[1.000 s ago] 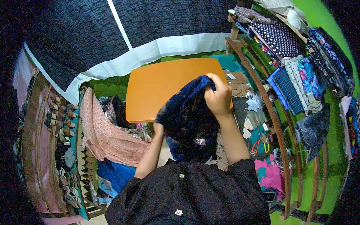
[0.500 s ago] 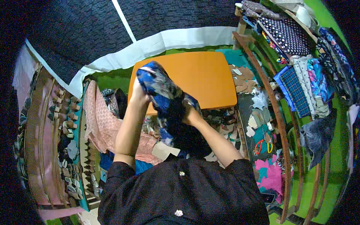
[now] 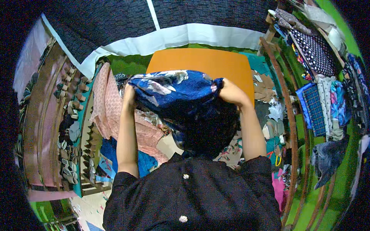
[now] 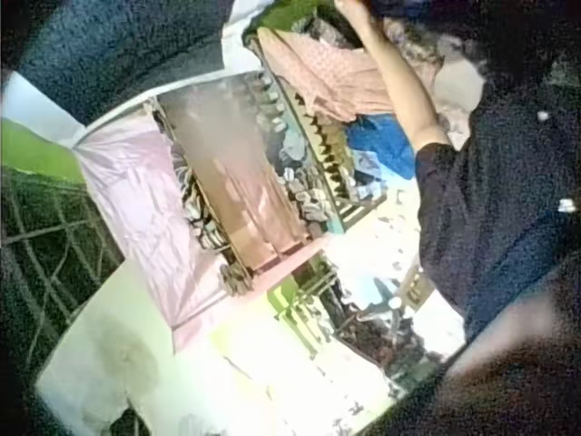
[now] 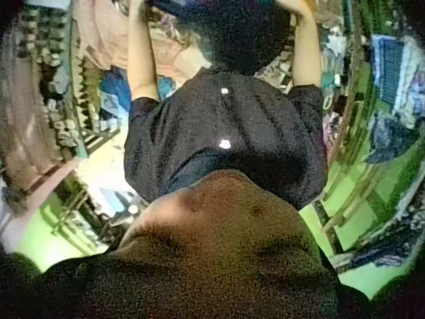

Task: Inspecting and folding patterned fabric pieces in a shoe manufacturing facility.

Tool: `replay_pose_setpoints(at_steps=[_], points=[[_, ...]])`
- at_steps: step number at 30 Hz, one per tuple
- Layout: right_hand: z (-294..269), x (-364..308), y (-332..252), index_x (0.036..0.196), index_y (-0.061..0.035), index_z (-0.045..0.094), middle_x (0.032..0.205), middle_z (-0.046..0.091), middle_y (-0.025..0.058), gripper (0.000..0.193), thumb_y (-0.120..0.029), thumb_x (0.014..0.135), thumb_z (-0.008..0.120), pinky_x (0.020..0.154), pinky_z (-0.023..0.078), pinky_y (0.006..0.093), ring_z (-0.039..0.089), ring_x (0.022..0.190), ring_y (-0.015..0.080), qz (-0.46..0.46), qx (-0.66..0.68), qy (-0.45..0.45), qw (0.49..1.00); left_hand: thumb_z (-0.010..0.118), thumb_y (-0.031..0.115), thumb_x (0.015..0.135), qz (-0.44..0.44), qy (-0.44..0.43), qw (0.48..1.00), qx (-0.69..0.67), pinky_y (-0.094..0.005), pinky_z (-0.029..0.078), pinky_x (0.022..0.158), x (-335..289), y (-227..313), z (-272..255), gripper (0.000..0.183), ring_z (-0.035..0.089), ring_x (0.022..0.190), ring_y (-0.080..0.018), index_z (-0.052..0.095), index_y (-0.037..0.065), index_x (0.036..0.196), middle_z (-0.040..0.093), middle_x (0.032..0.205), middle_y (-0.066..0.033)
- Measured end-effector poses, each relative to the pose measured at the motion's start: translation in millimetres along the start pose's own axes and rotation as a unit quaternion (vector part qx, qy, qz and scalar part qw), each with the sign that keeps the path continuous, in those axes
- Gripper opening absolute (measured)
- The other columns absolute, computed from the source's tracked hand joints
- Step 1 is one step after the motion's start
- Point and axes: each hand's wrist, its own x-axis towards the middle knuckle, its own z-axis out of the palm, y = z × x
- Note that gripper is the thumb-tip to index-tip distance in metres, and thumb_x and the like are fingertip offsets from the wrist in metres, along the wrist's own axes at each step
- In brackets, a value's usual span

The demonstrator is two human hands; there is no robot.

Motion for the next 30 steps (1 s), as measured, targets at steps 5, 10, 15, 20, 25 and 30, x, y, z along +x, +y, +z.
replay_pose_setpoints(at_steps=[5,10,15,20,25,30], points=[[-28.9,-0.9,-13.6,0.094,0.0028,0.06,0.086,0.062,0.0044,0.034,0.007,0.062,0.051,0.076,0.042,0.0236,0.055,0.081,0.0119,-0.101,-0.014,-0.036,0.994,0.045,0.004,0.074,0.086,-0.046,0.992,0.084,-0.0243,0.043,0.072,15.4,-3.1,-28.1,0.023,0.056,0.077,-0.0128,0.059,-0.001,0.091,0.062,0.086,-0.0071],[-55.3,-8.5,-35.4,0.085,0.0011,0.061,0.079,0.06,0.0007,0.014,0.0,0.074,0.053,0.071,0.041,0.0223,0.054,0.074,0.0094,-0.092,0.052,0.051,0.993,0.058,0.008,0.066,0.175,0.002,0.869,0.463,-0.03,0.044,0.074,38.8,-53.9,-71.5,0.029,0.058,0.082,-0.0245,0.056,0.006,0.094,0.06,0.087,-0.0141],[-39.1,12.9,-29.1,0.085,0.0006,0.059,0.075,0.058,-0.0012,0.016,0.001,0.074,0.048,0.065,0.04,0.0228,0.051,0.069,0.0081,-0.107,-0.077,0.08,0.988,0.065,0.012,0.057,0.358,0.025,0.658,0.662,-0.0386,0.043,0.068,13.3,-97.2,-46.6,0.046,0.052,0.084,-0.0312,0.052,0.012,0.101,0.052,0.092,-0.0121],[-14.6,19.5,-52.2,0.084,0.002,0.059,0.075,0.058,0.0004,0.012,-0.007,0.078,0.054,0.065,0.042,0.0225,0.053,0.07,0.008,-0.123,-0.035,0.106,0.986,0.063,0.003,0.06,0.506,-0.097,0.638,0.571,-0.0378,0.042,0.07,-2.0,-184.5,-66.0,0.045,0.049,0.084,-0.0294,0.052,0.019,0.1,0.043,0.092,-0.0112],[-15.4,26.4,-63.3,0.088,0.003,0.06,0.076,0.059,0.0024,0.015,-0.007,0.079,0.053,0.065,0.043,0.0222,0.054,0.07,0.0085,-0.119,-0.049,0.136,0.982,0.065,0.005,0.06,0.548,-0.116,0.709,0.428,-0.039,0.047,0.073,-24.9,-219.3,-51.1,0.028,0.053,0.089,-0.034,0.055,0.014,0.085,0.046,0.105,-0.0153],[-2.3,36.2,-71.2,0.092,0.0042,0.059,0.077,0.06,0.0041,0.019,0.0,0.077,0.05,0.064,0.044,0.0221,0.055,0.069,0.0093,-0.131,-0.07,0.121,0.981,0.051,0.0,0.065,0.337,-0.036,0.843,0.418,-0.039,0.044,0.079,-42.0,-218.9,-21.8,0.018,0.051,0.099,-0.0376,0.059,0.004,0.08,0.047,0.116,-0.0209]])
